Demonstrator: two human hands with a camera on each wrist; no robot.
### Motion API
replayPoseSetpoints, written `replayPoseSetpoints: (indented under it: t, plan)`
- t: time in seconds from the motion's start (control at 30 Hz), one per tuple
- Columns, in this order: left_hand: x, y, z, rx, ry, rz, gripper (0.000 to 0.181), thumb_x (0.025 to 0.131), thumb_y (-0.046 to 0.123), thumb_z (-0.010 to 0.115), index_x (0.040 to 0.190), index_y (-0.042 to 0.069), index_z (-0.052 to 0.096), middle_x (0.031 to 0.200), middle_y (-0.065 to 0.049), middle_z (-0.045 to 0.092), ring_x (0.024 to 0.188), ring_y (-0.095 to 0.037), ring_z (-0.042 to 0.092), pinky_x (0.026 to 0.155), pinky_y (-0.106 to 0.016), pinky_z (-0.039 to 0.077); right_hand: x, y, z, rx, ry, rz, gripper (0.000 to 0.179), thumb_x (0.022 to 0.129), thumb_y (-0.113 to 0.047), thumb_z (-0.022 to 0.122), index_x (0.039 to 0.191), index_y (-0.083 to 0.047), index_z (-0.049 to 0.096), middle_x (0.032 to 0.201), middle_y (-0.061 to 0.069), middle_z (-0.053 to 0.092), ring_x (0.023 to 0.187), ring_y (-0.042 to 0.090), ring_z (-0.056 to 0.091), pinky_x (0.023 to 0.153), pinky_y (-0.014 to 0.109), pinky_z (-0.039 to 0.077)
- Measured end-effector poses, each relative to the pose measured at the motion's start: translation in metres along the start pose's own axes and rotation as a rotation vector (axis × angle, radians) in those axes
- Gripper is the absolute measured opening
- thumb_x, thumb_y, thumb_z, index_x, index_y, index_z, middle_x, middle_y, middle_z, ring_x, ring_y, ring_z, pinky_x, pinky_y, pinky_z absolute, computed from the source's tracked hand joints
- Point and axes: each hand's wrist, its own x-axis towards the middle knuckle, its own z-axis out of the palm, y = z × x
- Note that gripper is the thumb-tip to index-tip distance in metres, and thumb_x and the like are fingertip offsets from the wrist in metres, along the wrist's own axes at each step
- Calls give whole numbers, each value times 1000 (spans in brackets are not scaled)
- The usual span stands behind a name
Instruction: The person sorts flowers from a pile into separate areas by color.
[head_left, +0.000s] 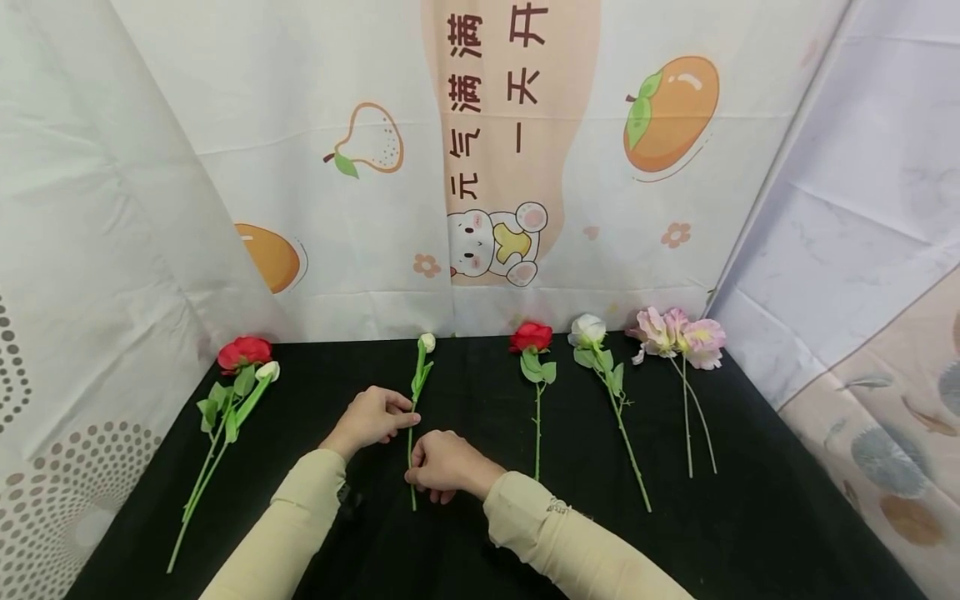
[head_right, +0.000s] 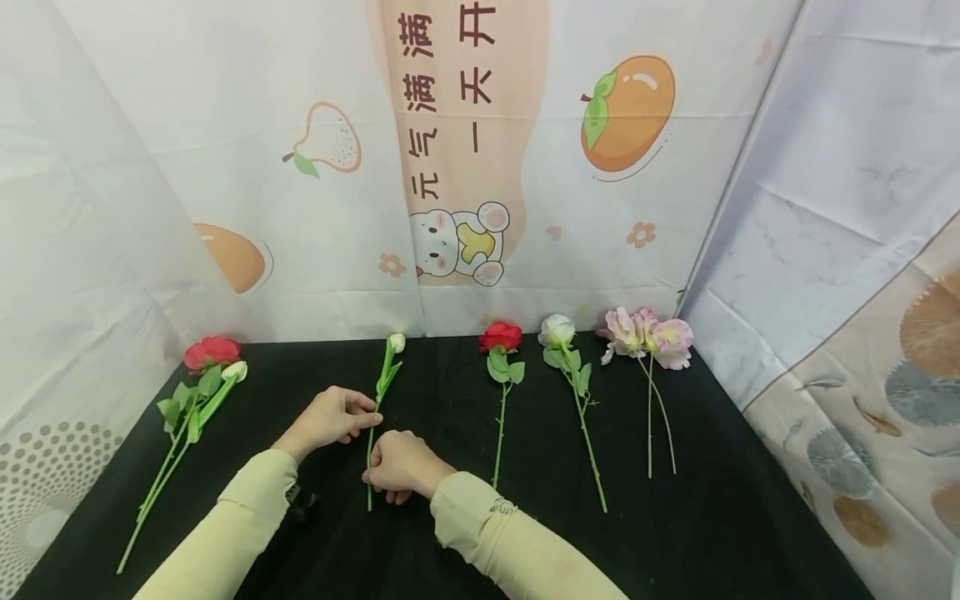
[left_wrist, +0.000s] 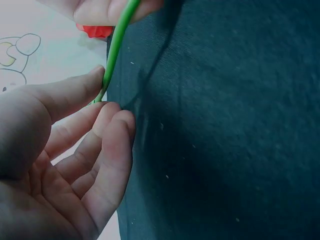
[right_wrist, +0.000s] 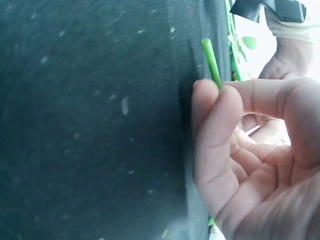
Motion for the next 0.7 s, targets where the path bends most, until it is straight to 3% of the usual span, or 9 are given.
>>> replayPoseSetpoints:
  t: [0.17,0.4,0.57,0.7]
  plan:
    - [-2,-2,1,57,25,0,16,90,17,79,101,5,76,71,-1,66,56,-16,62,54,-31,54,1,2,3,-9,-11,5,20,94,-14,74,77,-14,64,65,2,63,47,17,62,41,28,52]
    - [-7,-2,-5,20,46,-14,15,90,12,78,100,3,75,77,0,71,61,-15,63,55,-31,56,2,-5,6,-17,-13,-55,17,95,-13,72,82,-14,61,61,5,60,45,18,61,40,29,52]
    - [-6,-6,-5,23,63,-28,16,90,13,78,100,2,74,75,-1,70,58,-15,62,55,-31,55,8,-4,9,1,4,-43,18,94,-12,74,81,-14,61,60,4,58,45,16,59,40,28,52]
    - [-6,-11,-4,40,61,-69,16,89,13,79,99,3,73,74,0,69,59,-15,62,55,-31,54,9,-5,15,-85,16,-65,18,95,-13,72,83,-16,59,61,0,56,42,13,56,40,25,49]
